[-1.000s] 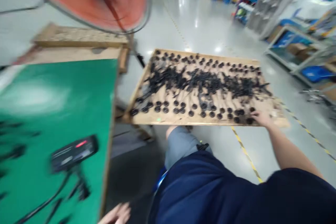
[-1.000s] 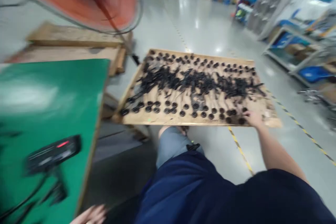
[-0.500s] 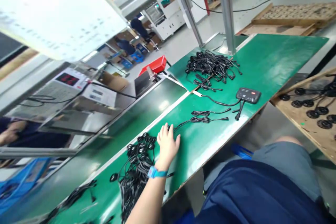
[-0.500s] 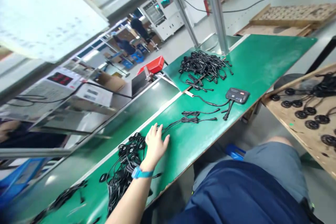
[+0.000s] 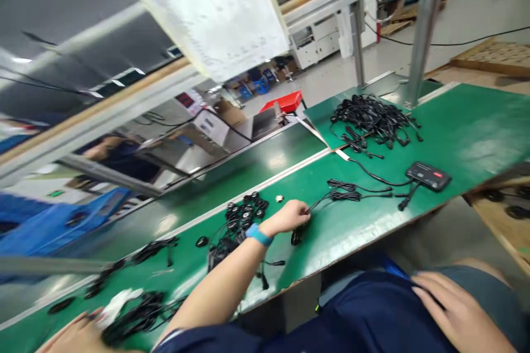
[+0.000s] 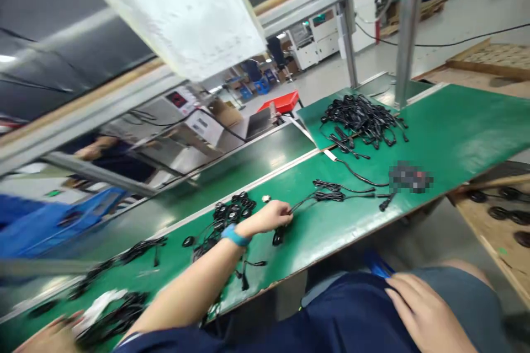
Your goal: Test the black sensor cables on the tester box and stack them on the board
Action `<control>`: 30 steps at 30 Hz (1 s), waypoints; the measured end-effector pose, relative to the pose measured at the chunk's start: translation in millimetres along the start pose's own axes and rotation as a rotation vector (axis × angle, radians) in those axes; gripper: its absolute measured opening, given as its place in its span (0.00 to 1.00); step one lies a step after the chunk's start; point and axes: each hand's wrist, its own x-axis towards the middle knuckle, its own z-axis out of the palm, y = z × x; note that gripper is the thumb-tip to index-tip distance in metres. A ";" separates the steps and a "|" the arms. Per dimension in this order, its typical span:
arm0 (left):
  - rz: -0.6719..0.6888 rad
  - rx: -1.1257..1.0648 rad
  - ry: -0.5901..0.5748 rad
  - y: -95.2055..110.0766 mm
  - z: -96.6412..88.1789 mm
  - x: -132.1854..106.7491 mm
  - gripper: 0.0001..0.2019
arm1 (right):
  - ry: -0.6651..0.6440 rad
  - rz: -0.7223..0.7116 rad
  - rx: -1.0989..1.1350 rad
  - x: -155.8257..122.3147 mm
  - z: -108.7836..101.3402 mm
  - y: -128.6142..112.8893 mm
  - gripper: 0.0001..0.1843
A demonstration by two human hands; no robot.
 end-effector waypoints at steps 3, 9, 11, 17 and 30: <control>0.039 -0.576 -0.064 22.1 9.2 -15.5 0.13 | -0.153 -0.028 0.119 22.7 -10.9 -35.5 0.11; -0.120 -1.545 -0.132 94.5 59.9 -20.0 0.17 | -0.090 0.008 0.345 63.3 -11.9 -80.8 0.14; -0.137 -1.623 -0.159 118.1 77.5 -17.8 0.17 | -0.078 0.008 0.372 64.3 -12.4 -86.6 0.17; -0.058 -1.573 -0.133 164.2 107.8 -15.1 0.17 | 0.021 0.095 0.386 46.9 -11.1 -88.6 0.17; 0.113 -1.275 -0.001 181.8 135.1 -19.2 0.15 | 0.206 0.274 0.293 28.0 -18.0 -79.1 0.04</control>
